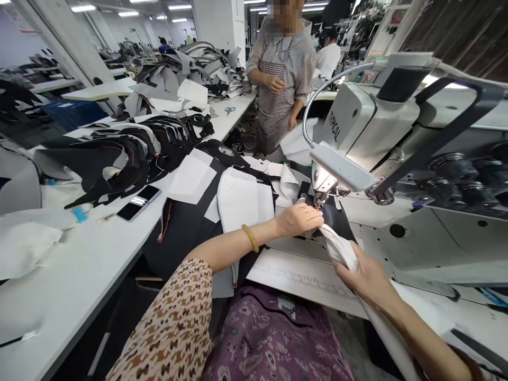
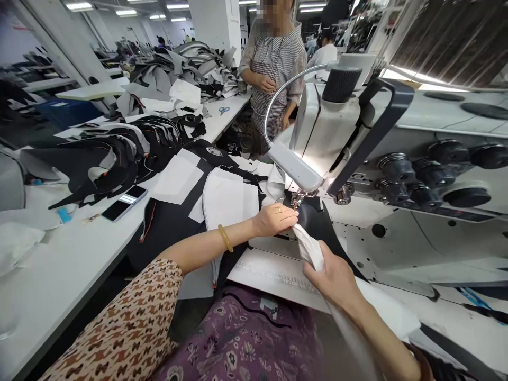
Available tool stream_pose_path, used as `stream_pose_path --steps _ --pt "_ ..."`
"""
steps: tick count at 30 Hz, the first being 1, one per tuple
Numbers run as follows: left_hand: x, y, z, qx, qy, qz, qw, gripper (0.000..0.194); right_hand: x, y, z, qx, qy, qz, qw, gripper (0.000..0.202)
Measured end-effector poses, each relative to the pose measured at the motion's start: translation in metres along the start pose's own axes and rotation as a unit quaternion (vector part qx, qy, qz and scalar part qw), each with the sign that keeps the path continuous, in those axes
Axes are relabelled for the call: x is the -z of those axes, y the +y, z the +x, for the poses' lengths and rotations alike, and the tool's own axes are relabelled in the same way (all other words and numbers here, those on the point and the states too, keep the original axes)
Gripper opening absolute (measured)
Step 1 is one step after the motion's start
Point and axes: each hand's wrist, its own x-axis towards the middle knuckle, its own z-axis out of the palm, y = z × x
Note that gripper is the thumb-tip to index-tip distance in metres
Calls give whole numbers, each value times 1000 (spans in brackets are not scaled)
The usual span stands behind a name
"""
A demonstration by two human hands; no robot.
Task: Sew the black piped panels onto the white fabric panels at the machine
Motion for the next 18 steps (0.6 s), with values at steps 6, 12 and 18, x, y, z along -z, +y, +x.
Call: stream_pose_path --steps 6,12,18 --pt "-1 -3 5 4 -27 12 1000 26 25 -24 2 17 9 -177 984 20" --pt "3 -11 2 -45 12 1 999 27 42 -33 17 184 221 -238 928 9" --pt "3 -16 3 -62 55 -15 996 25 56 -52 37 52 32 -231 971 16"
